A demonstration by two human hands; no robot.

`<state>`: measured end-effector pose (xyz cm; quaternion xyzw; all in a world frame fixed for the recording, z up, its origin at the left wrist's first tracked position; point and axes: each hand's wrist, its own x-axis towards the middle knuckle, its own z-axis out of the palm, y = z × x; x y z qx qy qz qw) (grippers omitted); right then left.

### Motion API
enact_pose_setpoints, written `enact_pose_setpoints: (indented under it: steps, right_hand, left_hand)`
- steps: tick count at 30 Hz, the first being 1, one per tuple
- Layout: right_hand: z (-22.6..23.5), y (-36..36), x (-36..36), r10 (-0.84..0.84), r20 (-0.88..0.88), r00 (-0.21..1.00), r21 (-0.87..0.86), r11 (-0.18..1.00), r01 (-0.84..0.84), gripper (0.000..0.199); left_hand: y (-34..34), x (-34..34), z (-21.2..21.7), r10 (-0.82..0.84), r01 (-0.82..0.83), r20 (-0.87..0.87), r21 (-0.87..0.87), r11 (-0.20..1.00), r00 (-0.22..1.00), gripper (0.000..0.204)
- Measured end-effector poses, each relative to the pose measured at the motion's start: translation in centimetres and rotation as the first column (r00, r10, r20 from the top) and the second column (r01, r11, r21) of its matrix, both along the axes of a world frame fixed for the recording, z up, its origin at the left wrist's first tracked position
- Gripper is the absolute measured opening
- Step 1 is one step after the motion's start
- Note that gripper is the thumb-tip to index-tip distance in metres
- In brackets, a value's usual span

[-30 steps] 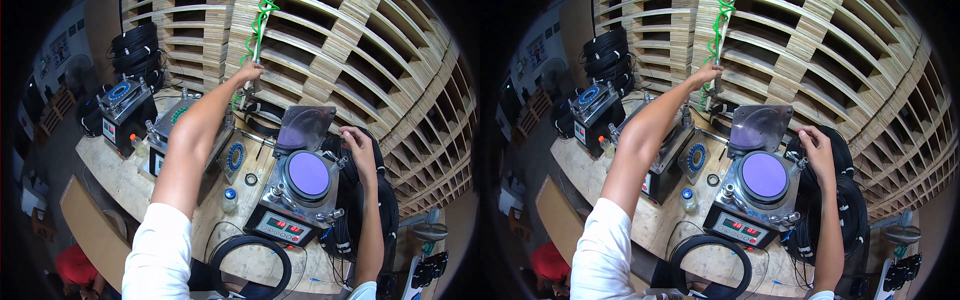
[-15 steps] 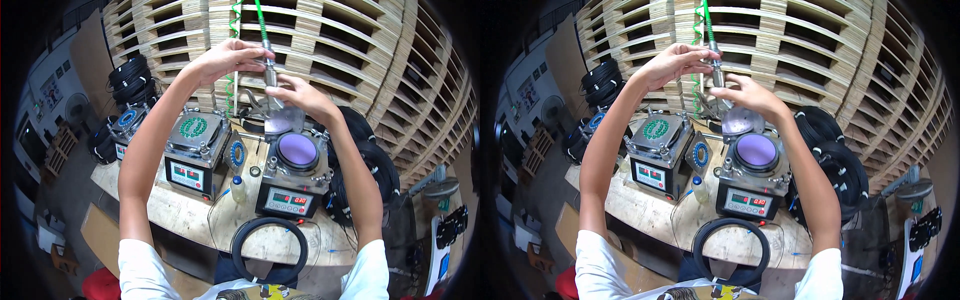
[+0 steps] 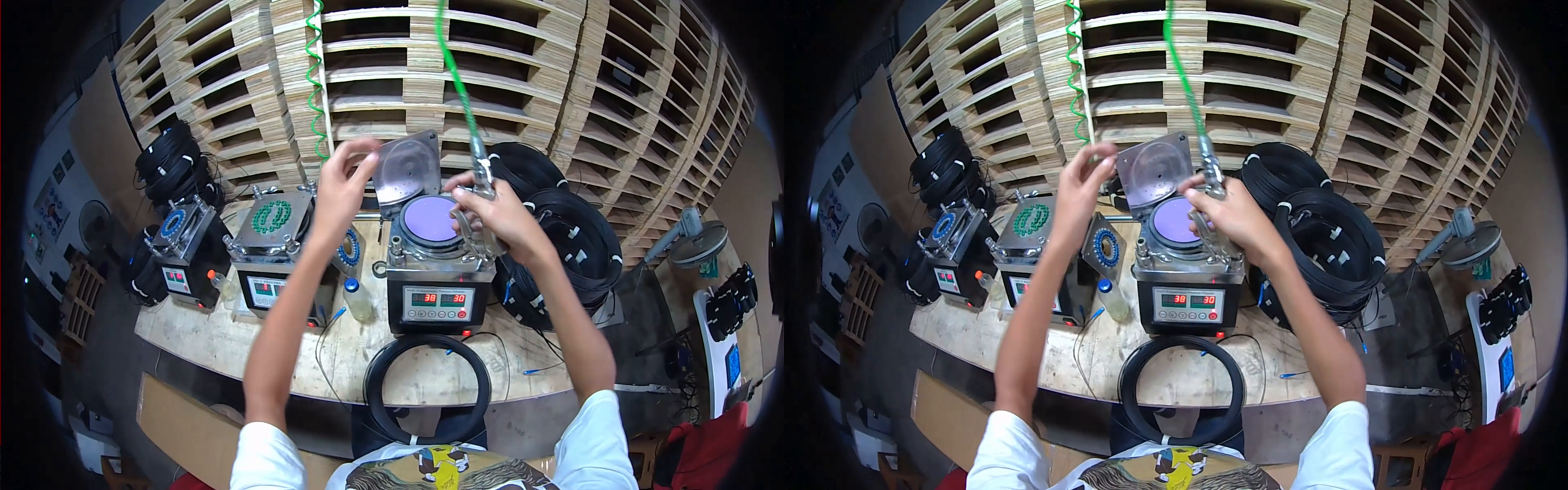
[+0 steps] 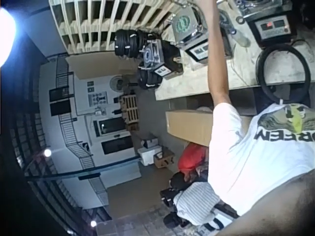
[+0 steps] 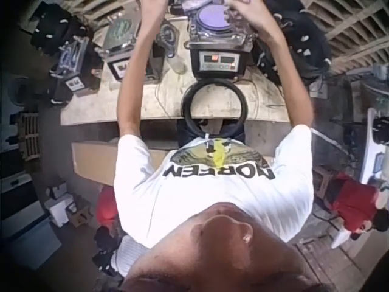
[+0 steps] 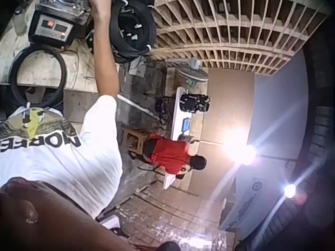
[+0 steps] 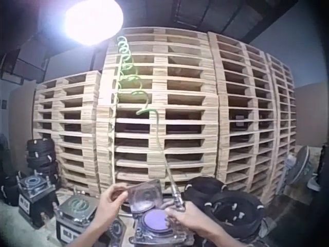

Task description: Polishing and processing fiber optic connectors using automated equipment.

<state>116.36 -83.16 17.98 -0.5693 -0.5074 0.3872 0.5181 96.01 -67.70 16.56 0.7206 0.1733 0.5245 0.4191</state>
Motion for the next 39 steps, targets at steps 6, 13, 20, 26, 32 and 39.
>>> enact_pose_setpoints:
  steps: [6,13,20,26,32,39]
  right_hand:
    - [-6.8,0.2,0.4,-0.275,-0.098,0.957,0.377,0.879,0.291,0.015]
    - [-10.3,3.0,-2.1,-0.216,-0.107,0.970,0.514,0.824,0.240,0.012]
    - [-11.7,3.9,-2.7,-0.283,-0.117,0.952,0.534,0.790,0.301,0.015]
    - [-11.0,3.0,-2.0,-0.305,-0.149,0.941,0.523,0.783,0.337,0.014]
    - [-10.2,2.0,-0.5,-0.366,-0.183,0.912,0.523,0.750,0.406,0.014]
    - [-10.0,1.6,2.6,-0.446,-0.109,0.889,0.549,0.718,0.428,0.013]
  left_hand:
    - [0.9,5.2,-12.3,0.260,-0.263,-0.072,-0.465,0.845,0.963,0.049]
    - [3.7,7.9,-15.9,0.312,-0.231,0.028,-0.610,0.758,0.950,0.036]
    - [3.6,8.6,-16.2,0.416,-0.276,0.087,-0.624,0.731,0.905,0.025]
    - [4.0,8.3,-16.4,0.424,-0.300,0.061,-0.616,0.729,0.904,0.025]
    - [3.8,8.8,-16.6,0.421,-0.286,0.084,-0.614,0.735,0.903,0.025]
    - [3.6,9.3,-16.6,0.406,-0.306,0.034,-0.602,0.737,0.913,0.023]
